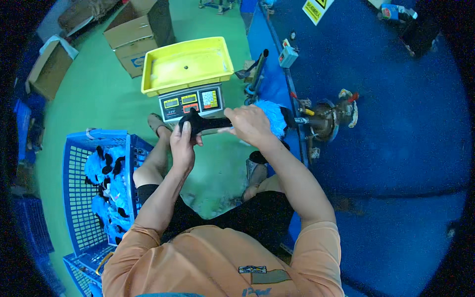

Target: Weighing and stuffing blue plush toys using a filling machine.

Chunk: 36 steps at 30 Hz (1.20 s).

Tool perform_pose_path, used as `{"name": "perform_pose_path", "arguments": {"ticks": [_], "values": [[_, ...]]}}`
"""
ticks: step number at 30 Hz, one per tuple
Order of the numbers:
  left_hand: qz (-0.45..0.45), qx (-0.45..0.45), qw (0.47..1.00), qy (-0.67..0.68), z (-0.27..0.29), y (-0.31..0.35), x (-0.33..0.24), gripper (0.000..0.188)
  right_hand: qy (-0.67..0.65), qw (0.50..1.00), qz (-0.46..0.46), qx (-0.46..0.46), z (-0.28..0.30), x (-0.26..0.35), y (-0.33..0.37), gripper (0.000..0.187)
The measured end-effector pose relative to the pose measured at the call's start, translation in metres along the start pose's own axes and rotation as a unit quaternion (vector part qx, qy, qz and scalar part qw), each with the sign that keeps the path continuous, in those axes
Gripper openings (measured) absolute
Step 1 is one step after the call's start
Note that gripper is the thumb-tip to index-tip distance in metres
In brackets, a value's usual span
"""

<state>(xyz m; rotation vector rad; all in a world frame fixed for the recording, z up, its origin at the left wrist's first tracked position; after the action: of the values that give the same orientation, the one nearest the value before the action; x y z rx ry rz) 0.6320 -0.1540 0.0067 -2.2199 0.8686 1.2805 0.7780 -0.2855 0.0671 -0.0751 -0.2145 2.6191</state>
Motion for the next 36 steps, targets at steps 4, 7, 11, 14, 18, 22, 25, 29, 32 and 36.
{"name": "perform_pose_path", "arguments": {"ticks": [4, 7, 11, 14, 18, 22, 25, 29, 32, 36], "values": [[0.013, 0.027, 0.998, -0.047, 0.000, 0.001, -0.013, 0.014, -0.117, 0.987, 0.052, -0.101, 0.007, 0.017, -0.007, 0.026], [-0.049, 0.050, 0.985, -0.155, 0.000, -0.004, -0.021, 0.012, -0.275, 0.961, 0.014, -0.004, 0.009, 0.045, -0.023, 0.028], [-0.035, 0.059, 0.969, -0.239, -0.001, -0.006, -0.022, 0.012, -0.300, 0.954, -0.004, -0.005, -0.004, 0.055, -0.025, 0.028], [0.003, 0.065, 0.957, -0.284, -0.004, -0.004, -0.021, 0.014, -0.274, 0.961, -0.016, -0.038, -0.010, 0.052, -0.020, 0.027], [-0.114, 0.077, 0.937, -0.321, -0.006, -0.006, -0.035, 0.015, -0.277, 0.960, -0.033, 0.026, -0.007, 0.047, -0.016, 0.023], [-0.211, 0.040, 0.921, -0.326, 0.000, 0.006, -0.024, 0.015, -0.276, 0.961, 0.025, -0.008, 0.001, 0.050, -0.011, 0.022], [-0.230, 0.037, 0.919, -0.318, 0.003, 0.007, -0.024, 0.015, -0.256, 0.965, 0.052, -0.028, 0.003, 0.045, -0.006, 0.022], [-0.195, 0.064, 0.933, -0.295, 0.008, 0.007, -0.032, 0.017, -0.202, 0.974, 0.083, -0.056, 0.003, 0.037, 0.000, 0.022], [-0.144, 0.066, 0.937, -0.313, 0.011, 0.018, -0.042, 0.016, -0.187, 0.969, 0.125, -0.104, 0.006, 0.033, 0.005, 0.020], [-0.183, 0.053, 0.950, -0.249, 0.010, 0.031, -0.065, 0.014, -0.161, 0.968, 0.132, -0.141, 0.003, 0.013, 0.015, 0.017]]}}
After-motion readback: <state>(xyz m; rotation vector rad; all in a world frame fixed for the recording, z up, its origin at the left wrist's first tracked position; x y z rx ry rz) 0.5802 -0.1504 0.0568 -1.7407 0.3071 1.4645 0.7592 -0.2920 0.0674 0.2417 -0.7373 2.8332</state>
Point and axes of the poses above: each hand's wrist, its own y-axis away from the middle knuckle, its own z-axis out of the back of the hand, x = y × z, the point moved 2 cm from there along -y, towards the middle knuckle, and after that the axes turned 6 degrees about -z, right-handed, at the moved point
